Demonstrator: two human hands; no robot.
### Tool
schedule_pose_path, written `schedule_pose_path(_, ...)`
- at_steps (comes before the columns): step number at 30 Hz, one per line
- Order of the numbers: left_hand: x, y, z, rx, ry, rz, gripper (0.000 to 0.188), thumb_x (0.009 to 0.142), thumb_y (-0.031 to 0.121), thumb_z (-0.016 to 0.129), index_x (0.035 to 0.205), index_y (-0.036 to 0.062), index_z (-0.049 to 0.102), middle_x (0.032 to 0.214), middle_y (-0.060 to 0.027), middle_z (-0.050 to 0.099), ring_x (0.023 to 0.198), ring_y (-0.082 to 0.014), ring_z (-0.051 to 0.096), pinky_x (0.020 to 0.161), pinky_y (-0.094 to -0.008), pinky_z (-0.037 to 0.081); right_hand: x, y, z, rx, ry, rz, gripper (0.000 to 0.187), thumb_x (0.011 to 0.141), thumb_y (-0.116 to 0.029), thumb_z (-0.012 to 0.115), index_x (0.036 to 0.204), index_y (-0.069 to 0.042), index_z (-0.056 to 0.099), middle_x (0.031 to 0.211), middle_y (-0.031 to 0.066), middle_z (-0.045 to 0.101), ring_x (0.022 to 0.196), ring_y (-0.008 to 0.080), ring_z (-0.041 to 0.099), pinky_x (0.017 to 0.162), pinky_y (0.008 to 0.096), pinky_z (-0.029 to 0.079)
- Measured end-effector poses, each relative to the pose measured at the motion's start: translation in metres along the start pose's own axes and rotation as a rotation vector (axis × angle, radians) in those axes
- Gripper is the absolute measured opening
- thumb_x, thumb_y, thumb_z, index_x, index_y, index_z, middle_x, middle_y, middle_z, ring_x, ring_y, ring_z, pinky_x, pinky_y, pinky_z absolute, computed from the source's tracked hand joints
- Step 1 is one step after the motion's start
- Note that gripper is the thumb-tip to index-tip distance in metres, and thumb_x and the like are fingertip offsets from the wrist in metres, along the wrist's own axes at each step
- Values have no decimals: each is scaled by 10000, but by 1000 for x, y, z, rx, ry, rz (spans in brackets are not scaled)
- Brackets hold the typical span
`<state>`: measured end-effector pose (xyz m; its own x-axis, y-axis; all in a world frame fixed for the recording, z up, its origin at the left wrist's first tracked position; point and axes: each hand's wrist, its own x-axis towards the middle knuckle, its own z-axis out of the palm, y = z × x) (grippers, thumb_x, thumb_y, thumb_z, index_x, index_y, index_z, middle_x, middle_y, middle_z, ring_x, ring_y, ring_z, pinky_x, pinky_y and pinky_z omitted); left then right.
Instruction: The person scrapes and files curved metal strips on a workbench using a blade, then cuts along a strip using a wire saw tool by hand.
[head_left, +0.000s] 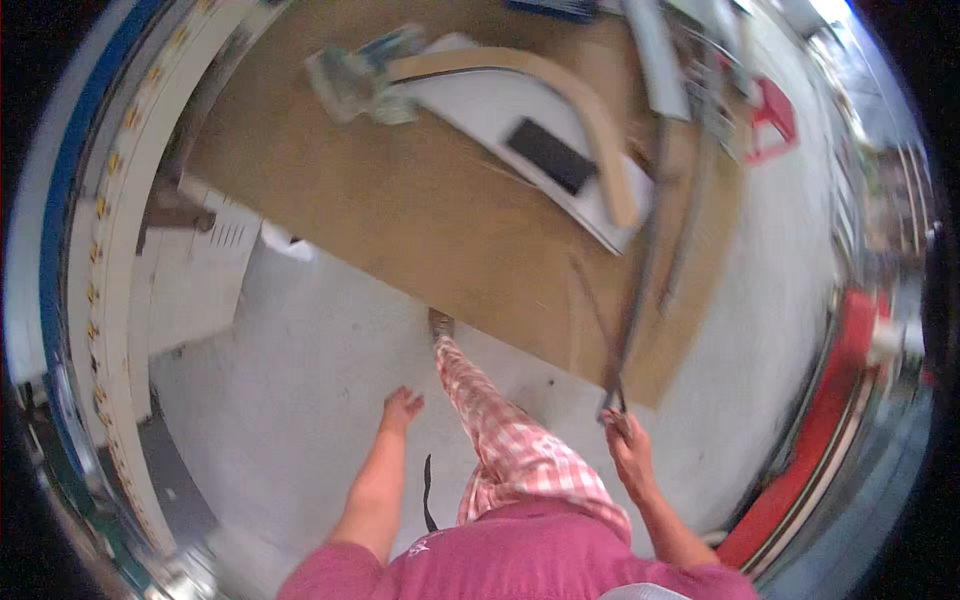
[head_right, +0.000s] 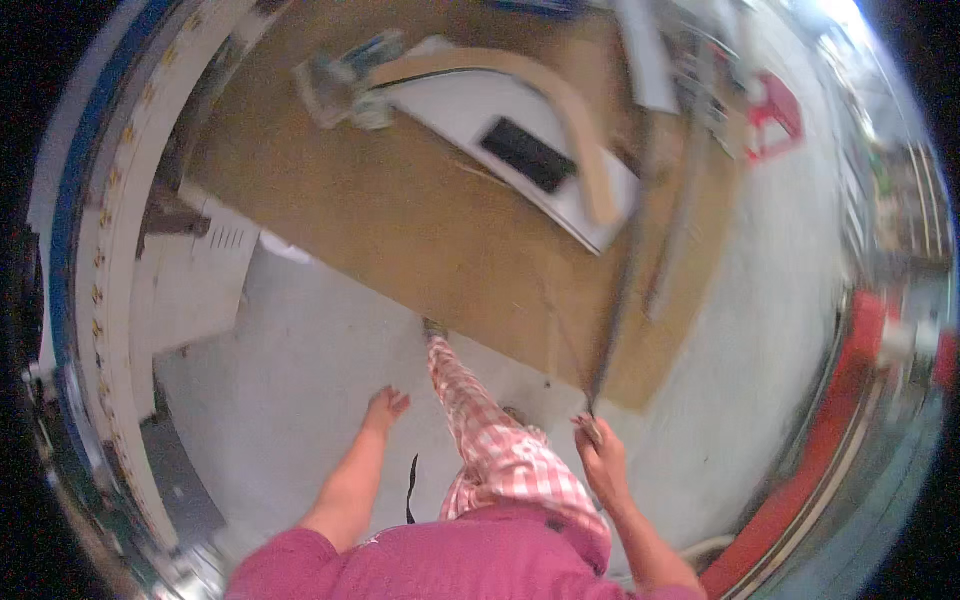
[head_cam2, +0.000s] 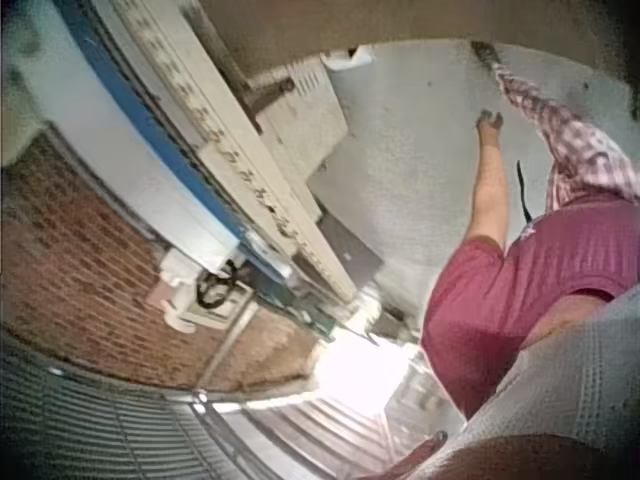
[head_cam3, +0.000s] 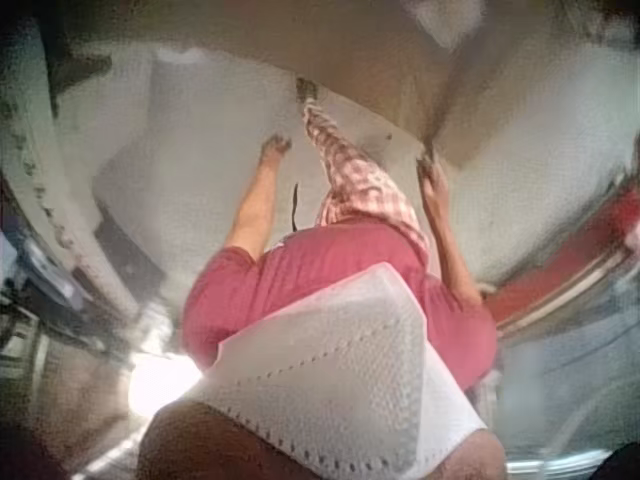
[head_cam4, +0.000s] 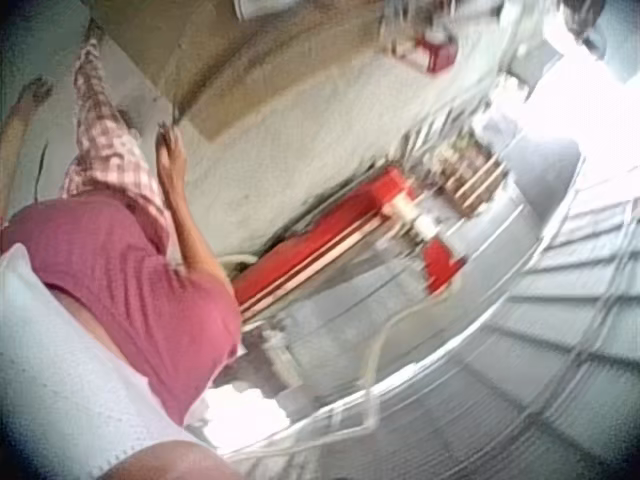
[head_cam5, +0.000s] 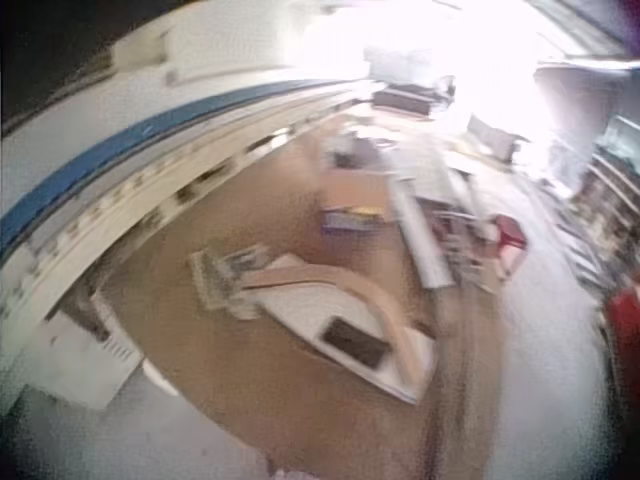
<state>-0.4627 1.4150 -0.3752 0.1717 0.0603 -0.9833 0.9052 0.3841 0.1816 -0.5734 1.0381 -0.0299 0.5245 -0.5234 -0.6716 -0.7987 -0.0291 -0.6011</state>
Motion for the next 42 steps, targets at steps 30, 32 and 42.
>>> schedule_pose_path(30,-270,-253,541,1299,326,990,679,700,301,592,1251,15,317,1271,-226,342,1209,-328,287,1000,-413,235,-43,332,-480,303,425,37,287,862,-225,479,1061,-26,423,699,13,466,581,66,424,493,208,355)
schedule_pose_path(32,-281,-268,556,1302,346,943,688,703,304,588,1262,24,302,1285,-214,329,1223,-320,265,1006,-408,225,-18,314,-518,353,355,-59,255,871,-220,463,1048,-40,428,712,15,478,589,87,445,515,231,378)
schedule_pose_path(42,-273,-233,691,1248,351,1033,651,728,291,567,1263,37,297,1288,-207,321,1215,-323,285,1001,-404,236,184,176,-603,-361,154,-365,236,854,-137,434,1077,-71,478,869,141,596,769,273,585,660,353,439)
